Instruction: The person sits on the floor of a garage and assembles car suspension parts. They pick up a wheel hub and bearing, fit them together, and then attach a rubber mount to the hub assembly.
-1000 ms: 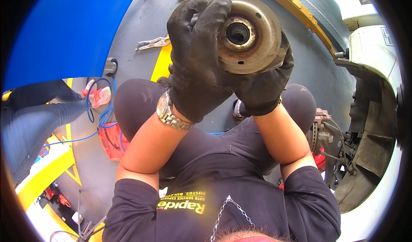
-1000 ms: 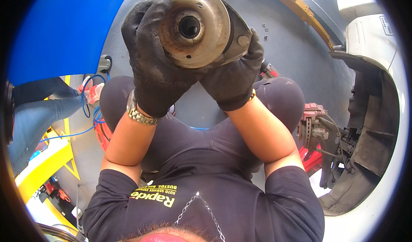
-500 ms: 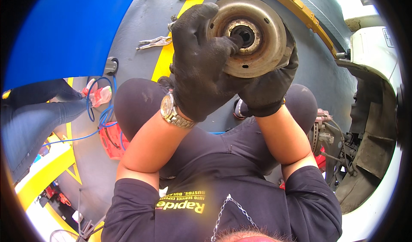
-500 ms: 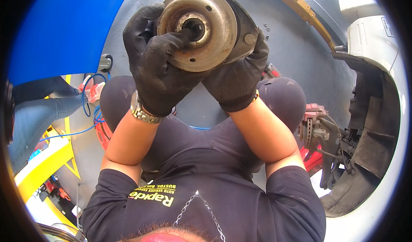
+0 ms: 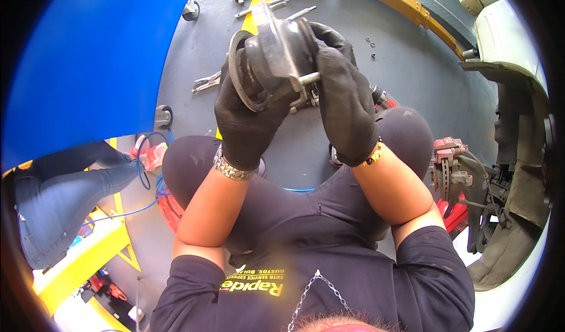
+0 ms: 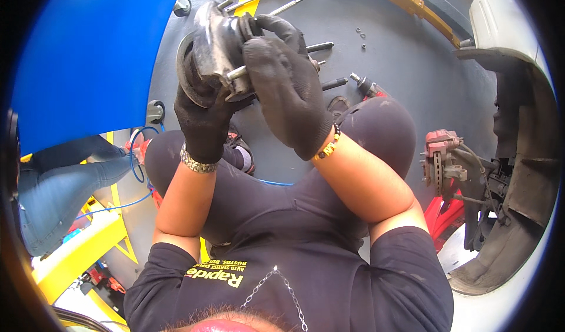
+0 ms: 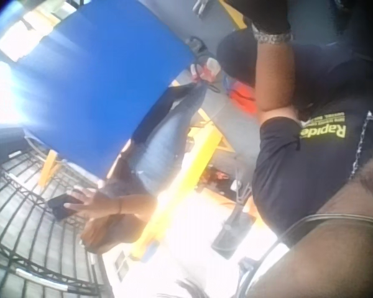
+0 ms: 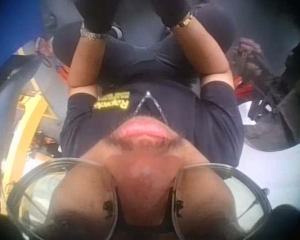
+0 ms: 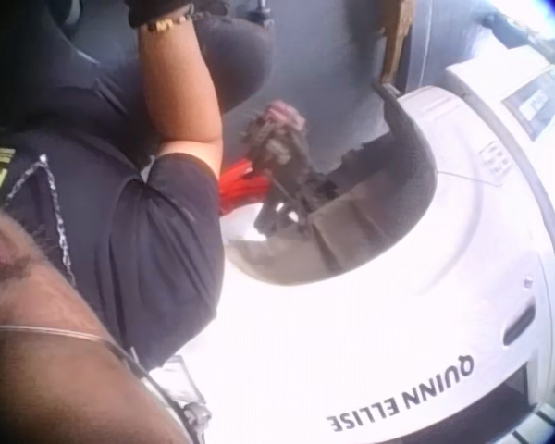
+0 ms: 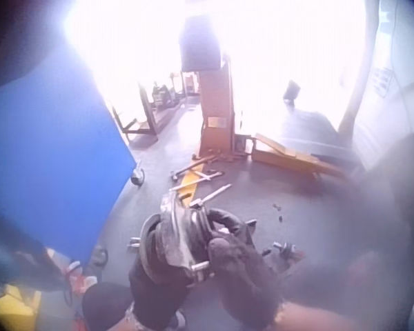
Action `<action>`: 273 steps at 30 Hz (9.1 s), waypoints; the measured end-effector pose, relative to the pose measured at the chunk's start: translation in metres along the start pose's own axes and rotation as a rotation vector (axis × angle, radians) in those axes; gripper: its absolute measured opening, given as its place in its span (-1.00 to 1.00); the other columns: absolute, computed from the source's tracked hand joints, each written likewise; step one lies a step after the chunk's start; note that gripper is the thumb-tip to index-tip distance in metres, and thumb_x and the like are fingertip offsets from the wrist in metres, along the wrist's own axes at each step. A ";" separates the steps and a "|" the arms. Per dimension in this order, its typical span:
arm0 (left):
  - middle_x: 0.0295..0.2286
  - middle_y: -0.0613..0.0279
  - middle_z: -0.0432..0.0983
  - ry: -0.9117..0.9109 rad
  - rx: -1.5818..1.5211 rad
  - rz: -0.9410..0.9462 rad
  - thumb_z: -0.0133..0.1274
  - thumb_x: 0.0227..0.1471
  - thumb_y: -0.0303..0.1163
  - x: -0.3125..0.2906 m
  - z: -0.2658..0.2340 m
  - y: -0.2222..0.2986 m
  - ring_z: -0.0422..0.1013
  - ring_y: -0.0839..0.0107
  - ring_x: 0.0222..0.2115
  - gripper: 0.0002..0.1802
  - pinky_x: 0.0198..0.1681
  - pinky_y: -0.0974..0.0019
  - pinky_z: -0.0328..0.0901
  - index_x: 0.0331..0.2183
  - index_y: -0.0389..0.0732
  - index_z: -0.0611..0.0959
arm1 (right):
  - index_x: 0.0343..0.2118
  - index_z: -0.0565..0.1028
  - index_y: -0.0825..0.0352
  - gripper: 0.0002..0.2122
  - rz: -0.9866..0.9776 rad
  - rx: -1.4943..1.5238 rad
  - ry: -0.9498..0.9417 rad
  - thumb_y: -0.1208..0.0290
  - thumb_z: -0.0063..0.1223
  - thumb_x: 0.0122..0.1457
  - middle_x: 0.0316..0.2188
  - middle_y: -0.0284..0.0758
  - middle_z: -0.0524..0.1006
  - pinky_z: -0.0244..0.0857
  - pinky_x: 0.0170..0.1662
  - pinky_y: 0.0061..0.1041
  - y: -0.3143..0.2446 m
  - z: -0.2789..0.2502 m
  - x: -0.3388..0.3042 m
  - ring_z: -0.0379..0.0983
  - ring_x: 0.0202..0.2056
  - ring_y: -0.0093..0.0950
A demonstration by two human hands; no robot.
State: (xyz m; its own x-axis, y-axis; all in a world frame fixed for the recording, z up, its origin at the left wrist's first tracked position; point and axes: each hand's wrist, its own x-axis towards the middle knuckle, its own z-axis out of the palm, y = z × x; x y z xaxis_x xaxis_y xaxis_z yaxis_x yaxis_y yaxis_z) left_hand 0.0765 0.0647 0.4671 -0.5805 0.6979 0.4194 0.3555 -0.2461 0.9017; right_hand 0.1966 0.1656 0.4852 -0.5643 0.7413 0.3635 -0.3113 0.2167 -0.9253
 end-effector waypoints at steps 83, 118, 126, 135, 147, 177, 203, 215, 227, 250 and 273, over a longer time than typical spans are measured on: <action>0.03 -0.33 0.41 -0.138 0.651 0.296 0.33 0.06 -0.19 -0.009 -0.029 0.013 0.43 -0.30 0.04 -0.22 0.06 -0.06 0.41 0.13 -0.42 0.34 | 0.06 0.56 0.39 -0.69 0.076 0.168 -0.100 0.30 -0.03 0.43 0.08 -0.19 0.48 0.14 0.24 -0.31 -0.002 0.000 -0.009 0.32 0.13 -0.33; 0.12 0.04 0.34 -0.026 -1.123 -0.239 -0.14 0.37 -0.28 -0.009 -0.020 0.007 0.37 0.06 0.06 -0.50 0.14 -0.02 0.29 0.23 -0.29 0.28 | 0.18 0.41 0.47 -0.57 0.084 -0.015 -0.177 0.20 -0.24 0.49 0.06 -0.29 0.49 0.29 0.11 -0.52 0.016 0.001 -0.007 0.42 0.06 -0.55; 0.09 0.05 0.43 0.067 -1.538 -0.427 -0.04 0.31 -0.25 -0.014 -0.020 0.014 0.41 0.04 0.10 -0.42 0.13 -0.09 0.33 0.29 -0.13 0.30 | 0.11 0.45 0.46 -0.62 0.219 0.116 -0.231 0.24 -0.24 0.50 0.02 -0.30 0.52 0.32 0.07 -0.54 0.022 -0.007 -0.011 0.43 0.00 -0.60; 0.20 0.14 0.41 -0.028 -1.266 -0.415 -0.10 0.36 0.03 -0.009 -0.032 0.001 0.25 0.15 0.27 -0.38 0.37 -0.10 0.06 0.30 -0.08 0.36 | 0.08 0.48 0.47 -0.63 0.007 -0.081 -0.199 0.25 -0.21 0.50 0.05 -0.28 0.51 0.29 0.12 -0.51 0.018 -0.001 0.000 0.41 0.03 -0.56; 0.19 0.12 0.39 -0.007 -1.001 -0.262 -0.12 0.38 0.01 -0.009 -0.010 0.004 0.30 0.18 0.22 -0.40 0.34 -0.01 0.13 0.28 -0.09 0.34 | 0.12 0.44 0.37 -0.60 0.154 0.053 0.053 0.15 -0.03 0.42 -0.04 -0.30 0.51 0.31 -0.02 -0.55 -0.005 0.028 -0.012 0.42 -0.06 -0.52; 0.18 -0.08 0.32 -0.373 -0.194 0.013 0.35 -0.13 -0.30 0.000 -0.036 -0.002 0.38 0.13 0.14 0.10 0.24 0.05 0.28 0.34 -0.29 0.11 | 0.30 0.21 0.44 -0.08 -0.071 0.162 -0.528 0.33 0.48 -0.15 0.16 -0.14 0.46 0.35 0.23 -0.27 -0.018 -0.008 0.014 0.46 0.14 -0.34; -0.03 -0.09 0.51 -0.241 -0.281 0.173 0.41 -0.17 -0.17 -0.001 -0.039 0.034 0.47 0.04 -0.02 -0.16 0.09 0.00 0.34 0.11 -0.31 0.47 | 0.22 0.35 0.44 -0.14 -0.213 0.004 -0.485 -0.07 0.42 -0.03 0.16 -0.07 0.44 0.21 0.30 -0.17 -0.034 -0.025 0.000 0.38 0.19 -0.20; -0.04 -0.08 0.51 -0.217 -0.154 0.430 0.42 -0.11 -0.27 0.004 -0.053 0.029 0.48 -0.02 0.00 -0.35 0.11 -0.02 0.36 0.01 -0.28 0.57 | 0.18 0.42 0.38 -0.19 -0.451 -0.199 -0.566 0.29 0.56 -0.21 0.14 -0.06 0.47 0.31 0.22 -0.14 -0.041 -0.019 0.012 0.45 0.14 -0.10; 0.07 -0.18 0.45 -0.208 -0.213 0.213 0.40 -0.07 -0.27 -0.004 -0.062 0.044 0.46 -0.12 0.07 -0.25 0.15 -0.03 0.36 0.11 -0.34 0.51 | 0.09 0.55 0.24 -0.35 -0.618 -0.259 -0.438 0.25 0.52 -0.16 0.13 -0.06 0.47 0.39 0.15 -0.06 -0.033 -0.014 0.013 0.48 0.11 -0.04; 0.04 0.05 0.50 -0.158 0.299 0.664 0.31 -0.06 -0.10 -0.016 -0.081 0.052 0.47 -0.09 0.04 -0.29 0.08 -0.12 0.43 0.15 0.28 0.46 | 0.09 0.50 0.30 -0.19 -0.825 -0.586 -0.331 -0.34 0.15 -0.06 0.05 -0.09 0.55 0.32 0.19 -0.04 -0.043 -0.027 0.006 0.49 0.08 -0.08; -0.06 0.11 0.56 0.020 0.320 0.812 0.34 -0.15 0.00 -0.005 -0.069 0.036 0.51 -0.01 -0.01 -0.29 0.06 -0.13 0.45 0.10 0.32 0.55 | -0.09 0.60 0.37 -0.10 -0.794 -0.493 -0.254 -0.46 0.27 -0.25 -0.09 -0.09 0.62 0.37 0.13 -0.08 -0.030 -0.028 0.016 0.57 -0.06 -0.06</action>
State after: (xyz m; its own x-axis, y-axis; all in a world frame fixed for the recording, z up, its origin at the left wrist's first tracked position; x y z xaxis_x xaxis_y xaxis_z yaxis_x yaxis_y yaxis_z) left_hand 0.0419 0.0062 0.5047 -0.0700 0.3765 0.9238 0.8519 -0.4592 0.2517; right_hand 0.2183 0.1881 0.5161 -0.4945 0.1173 0.8612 -0.3496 0.8803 -0.3207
